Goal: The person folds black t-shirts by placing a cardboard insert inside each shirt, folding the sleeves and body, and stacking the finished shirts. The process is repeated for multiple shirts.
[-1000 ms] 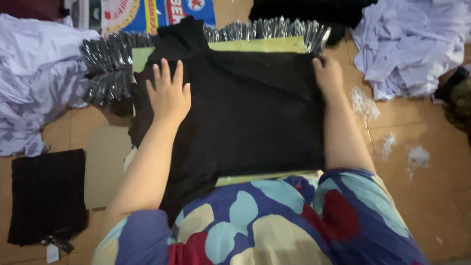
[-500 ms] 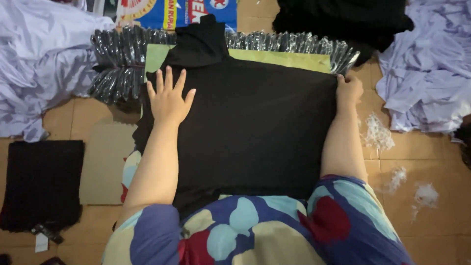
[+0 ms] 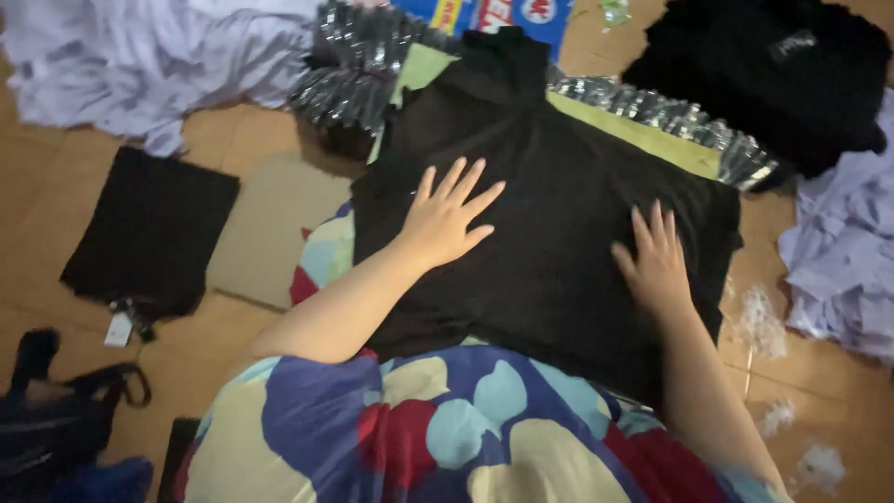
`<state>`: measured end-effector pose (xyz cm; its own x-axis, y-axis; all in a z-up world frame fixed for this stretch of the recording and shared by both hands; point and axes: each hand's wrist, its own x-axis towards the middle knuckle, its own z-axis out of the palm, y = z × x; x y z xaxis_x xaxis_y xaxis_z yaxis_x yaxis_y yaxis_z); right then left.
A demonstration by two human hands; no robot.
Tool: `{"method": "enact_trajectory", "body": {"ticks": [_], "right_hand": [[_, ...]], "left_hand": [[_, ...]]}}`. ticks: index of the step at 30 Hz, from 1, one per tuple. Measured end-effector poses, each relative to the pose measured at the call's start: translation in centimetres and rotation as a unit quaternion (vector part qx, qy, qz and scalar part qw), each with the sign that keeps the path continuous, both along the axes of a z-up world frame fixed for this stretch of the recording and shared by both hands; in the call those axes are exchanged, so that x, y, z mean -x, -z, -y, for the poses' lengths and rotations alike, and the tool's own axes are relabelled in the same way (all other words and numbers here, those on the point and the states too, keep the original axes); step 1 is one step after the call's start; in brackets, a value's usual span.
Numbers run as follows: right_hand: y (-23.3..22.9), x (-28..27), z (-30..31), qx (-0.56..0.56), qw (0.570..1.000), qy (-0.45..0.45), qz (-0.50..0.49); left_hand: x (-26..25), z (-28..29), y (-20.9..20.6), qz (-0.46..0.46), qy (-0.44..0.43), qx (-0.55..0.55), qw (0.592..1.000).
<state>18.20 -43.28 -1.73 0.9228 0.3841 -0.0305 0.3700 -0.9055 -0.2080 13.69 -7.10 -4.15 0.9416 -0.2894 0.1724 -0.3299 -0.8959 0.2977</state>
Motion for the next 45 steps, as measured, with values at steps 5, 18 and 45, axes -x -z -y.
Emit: {"method": "enact_trajectory", "body": {"ticks": [5,18,45], "right_hand": [[1.4,3.7,7.9,0.024,0.981,0.187,-0.041],[6.1,10.7,21.2,-0.079,0.936,0.339,0.053],[-4.6,13.2,8.0,-0.067,0.945,0.314,0.068]], "left_hand": [[3.6,-10.2,-0.1,-0.059,-0.226,-0.048,0.971],[18.0,-20.2,11.6,-0.435,-0.367,-0.013,0.822],[17.5,-25.1,16.9,0.274,-0.526,0.125,0.796]]}}
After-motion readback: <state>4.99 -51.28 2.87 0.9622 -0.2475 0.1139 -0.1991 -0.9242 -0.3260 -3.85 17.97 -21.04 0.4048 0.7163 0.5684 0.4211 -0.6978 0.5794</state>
